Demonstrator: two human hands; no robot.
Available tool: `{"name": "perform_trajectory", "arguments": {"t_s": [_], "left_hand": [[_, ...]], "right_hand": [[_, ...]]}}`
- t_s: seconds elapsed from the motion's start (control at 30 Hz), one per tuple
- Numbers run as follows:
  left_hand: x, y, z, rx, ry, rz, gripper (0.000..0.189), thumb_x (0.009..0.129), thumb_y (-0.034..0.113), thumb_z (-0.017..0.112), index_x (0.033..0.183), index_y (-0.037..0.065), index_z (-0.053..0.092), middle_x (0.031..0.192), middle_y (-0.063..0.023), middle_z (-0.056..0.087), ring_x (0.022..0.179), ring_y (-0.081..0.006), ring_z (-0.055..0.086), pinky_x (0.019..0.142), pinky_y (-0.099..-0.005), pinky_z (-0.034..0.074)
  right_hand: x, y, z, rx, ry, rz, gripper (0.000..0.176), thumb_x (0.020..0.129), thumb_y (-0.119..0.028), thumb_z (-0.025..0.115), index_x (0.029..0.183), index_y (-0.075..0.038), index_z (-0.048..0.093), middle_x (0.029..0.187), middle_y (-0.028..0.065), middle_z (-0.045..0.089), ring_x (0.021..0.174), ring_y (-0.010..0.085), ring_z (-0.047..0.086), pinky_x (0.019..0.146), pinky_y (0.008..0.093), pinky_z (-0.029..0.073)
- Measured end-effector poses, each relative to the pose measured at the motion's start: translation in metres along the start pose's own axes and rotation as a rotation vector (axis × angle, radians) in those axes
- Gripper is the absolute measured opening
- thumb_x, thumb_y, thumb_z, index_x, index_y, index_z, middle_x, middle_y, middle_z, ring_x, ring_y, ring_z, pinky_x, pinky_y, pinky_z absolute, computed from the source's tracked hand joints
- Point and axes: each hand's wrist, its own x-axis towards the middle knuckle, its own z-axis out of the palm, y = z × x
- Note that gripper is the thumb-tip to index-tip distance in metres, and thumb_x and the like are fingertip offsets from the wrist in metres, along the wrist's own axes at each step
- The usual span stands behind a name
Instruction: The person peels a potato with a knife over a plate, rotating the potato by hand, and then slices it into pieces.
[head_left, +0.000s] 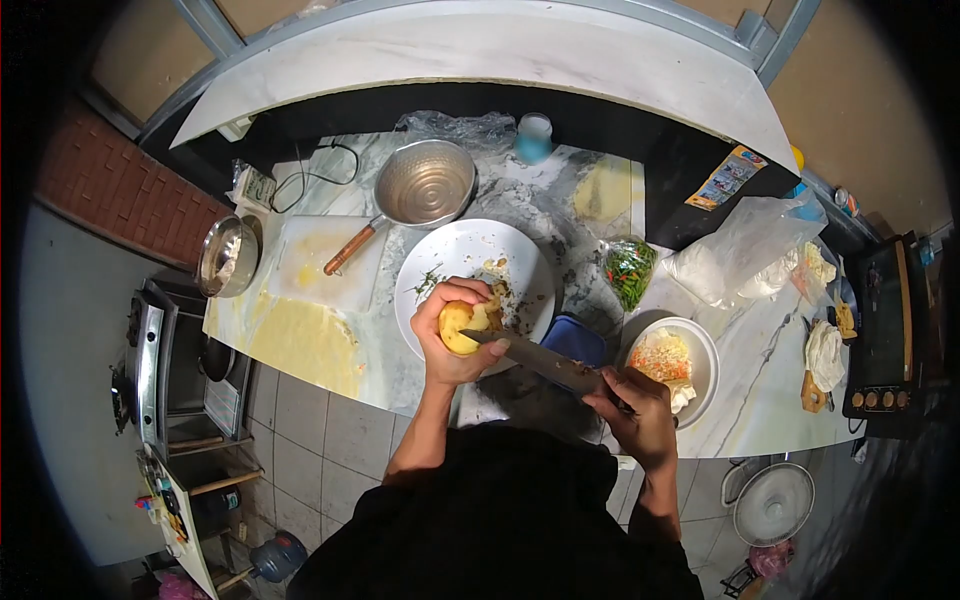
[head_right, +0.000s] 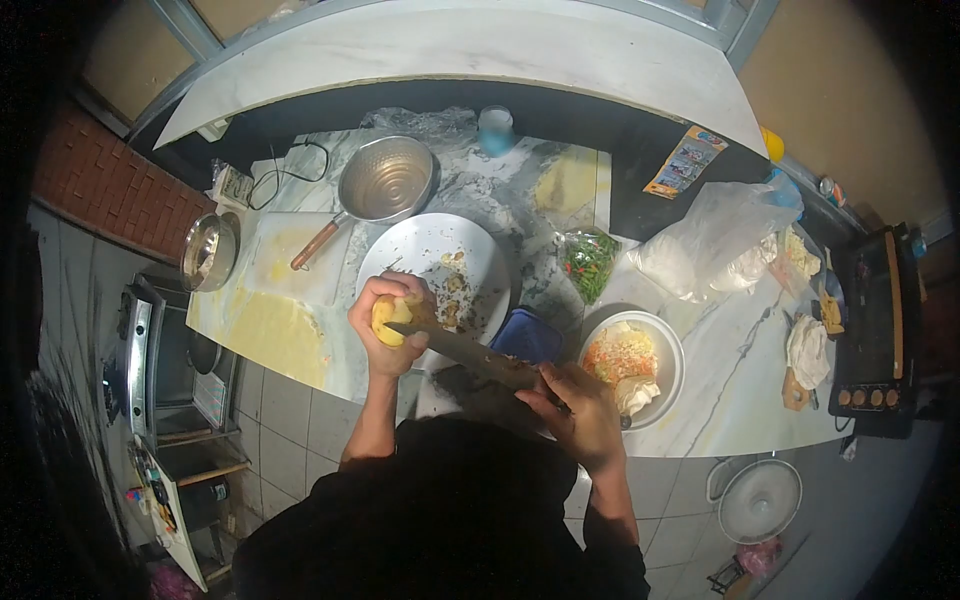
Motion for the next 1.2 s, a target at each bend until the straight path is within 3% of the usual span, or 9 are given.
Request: {"name": "perform_trajectory", "arguments": {"t_s": [0.77,1.2], "left_hand": [[0.004,0.007,0.001,0.088,0.037,0.141,0.038,0.061,0.011,0.082,0.088,0.002,0.056,0.088,-0.015,0.067,0.076,-0.0171,0.063,0.074,-0.0296,0.051],[0.003,0.014,-0.001,0.106,0.043,0.112,0.035,0.061,0.008,0.081,0.086,0.002,0.057,0.086,-0.0152,0.068,0.072,-0.0154,0.063,0.071,-0.0282,0.05]], "right_hand": [[-0.002,0.008,0.014,0.012,0.089,-0.092,0.035,0.074,-0.008,0.079,0.104,0.003,0.064,0.073,0.0098,0.061,0.064,0.0251,0.061,0.058,0.0343,0.048],[-0.001,0.008,0.019,-0.029,0.137,-0.155,0.037,0.072,-0.007,0.08,0.104,0.002,0.063,0.074,0.0096,0.062,0.064,0.0253,0.061,0.057,0.0348,0.048]]}}
